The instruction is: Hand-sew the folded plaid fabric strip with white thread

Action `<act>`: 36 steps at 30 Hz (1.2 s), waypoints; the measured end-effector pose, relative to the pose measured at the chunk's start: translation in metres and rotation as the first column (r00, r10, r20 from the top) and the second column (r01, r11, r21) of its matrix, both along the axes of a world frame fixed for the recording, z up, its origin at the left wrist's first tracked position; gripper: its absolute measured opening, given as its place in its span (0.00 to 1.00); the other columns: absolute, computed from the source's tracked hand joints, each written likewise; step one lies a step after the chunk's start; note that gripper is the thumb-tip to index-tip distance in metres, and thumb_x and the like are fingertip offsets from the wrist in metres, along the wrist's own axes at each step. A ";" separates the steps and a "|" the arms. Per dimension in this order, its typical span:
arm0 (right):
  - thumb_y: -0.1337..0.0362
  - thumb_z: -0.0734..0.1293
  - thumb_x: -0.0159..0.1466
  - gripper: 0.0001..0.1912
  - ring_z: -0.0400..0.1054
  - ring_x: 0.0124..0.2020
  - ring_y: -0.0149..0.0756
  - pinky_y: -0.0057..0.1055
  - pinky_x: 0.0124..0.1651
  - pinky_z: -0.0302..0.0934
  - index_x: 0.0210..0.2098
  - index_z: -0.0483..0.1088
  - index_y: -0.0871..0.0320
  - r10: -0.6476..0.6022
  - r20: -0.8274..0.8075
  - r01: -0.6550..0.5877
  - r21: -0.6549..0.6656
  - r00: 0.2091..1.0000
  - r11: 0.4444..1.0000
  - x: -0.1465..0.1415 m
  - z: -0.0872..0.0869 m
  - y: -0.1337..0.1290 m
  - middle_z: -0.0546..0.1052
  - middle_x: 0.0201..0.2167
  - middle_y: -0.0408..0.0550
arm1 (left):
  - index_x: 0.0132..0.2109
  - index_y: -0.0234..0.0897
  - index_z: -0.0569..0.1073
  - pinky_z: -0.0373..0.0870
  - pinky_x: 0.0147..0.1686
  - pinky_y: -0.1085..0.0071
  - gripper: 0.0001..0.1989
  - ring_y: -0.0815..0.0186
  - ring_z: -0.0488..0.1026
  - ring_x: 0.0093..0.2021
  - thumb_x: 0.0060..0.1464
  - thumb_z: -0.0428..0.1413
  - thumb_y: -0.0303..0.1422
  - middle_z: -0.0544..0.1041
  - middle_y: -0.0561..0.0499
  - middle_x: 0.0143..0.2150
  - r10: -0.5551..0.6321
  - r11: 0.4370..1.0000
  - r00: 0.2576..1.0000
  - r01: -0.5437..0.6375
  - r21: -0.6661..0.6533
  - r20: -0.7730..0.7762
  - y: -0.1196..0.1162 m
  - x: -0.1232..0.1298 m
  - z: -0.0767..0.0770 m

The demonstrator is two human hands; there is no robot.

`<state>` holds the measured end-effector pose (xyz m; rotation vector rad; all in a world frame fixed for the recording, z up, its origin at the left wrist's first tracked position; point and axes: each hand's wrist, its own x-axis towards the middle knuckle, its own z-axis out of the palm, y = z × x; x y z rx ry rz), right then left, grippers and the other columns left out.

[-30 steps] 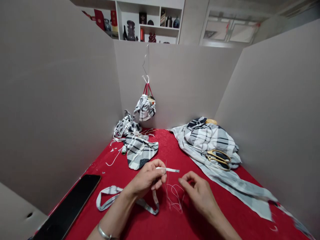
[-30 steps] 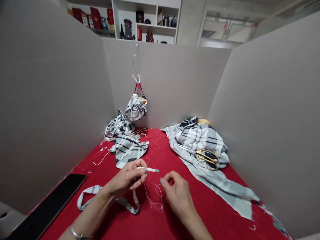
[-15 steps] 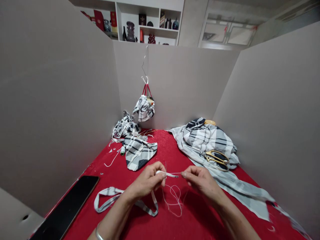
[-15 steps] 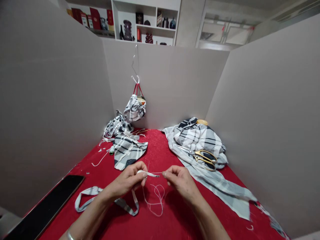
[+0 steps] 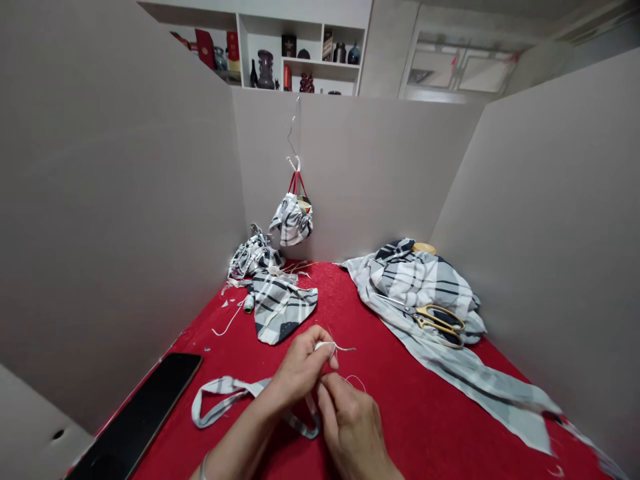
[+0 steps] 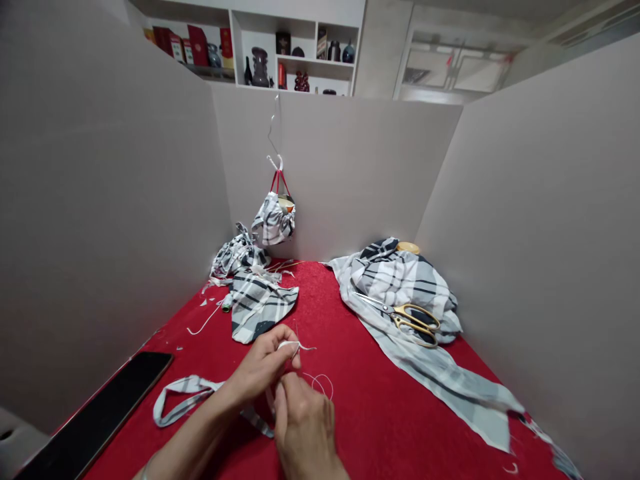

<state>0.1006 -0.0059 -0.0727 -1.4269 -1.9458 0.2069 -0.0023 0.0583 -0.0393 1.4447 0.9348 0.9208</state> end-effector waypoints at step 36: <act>0.66 0.62 0.49 0.08 0.52 0.18 0.26 0.23 0.20 0.46 0.15 0.61 0.59 -0.059 -0.690 -0.254 -0.343 0.722 0.905 0.051 0.033 0.068 0.61 0.13 0.36 | 0.30 0.33 0.71 0.51 0.19 0.78 0.06 0.74 0.59 0.18 0.48 0.55 0.33 0.75 0.52 0.21 -0.179 0.982 0.983 0.176 -0.073 -0.039 -0.013 0.002 0.015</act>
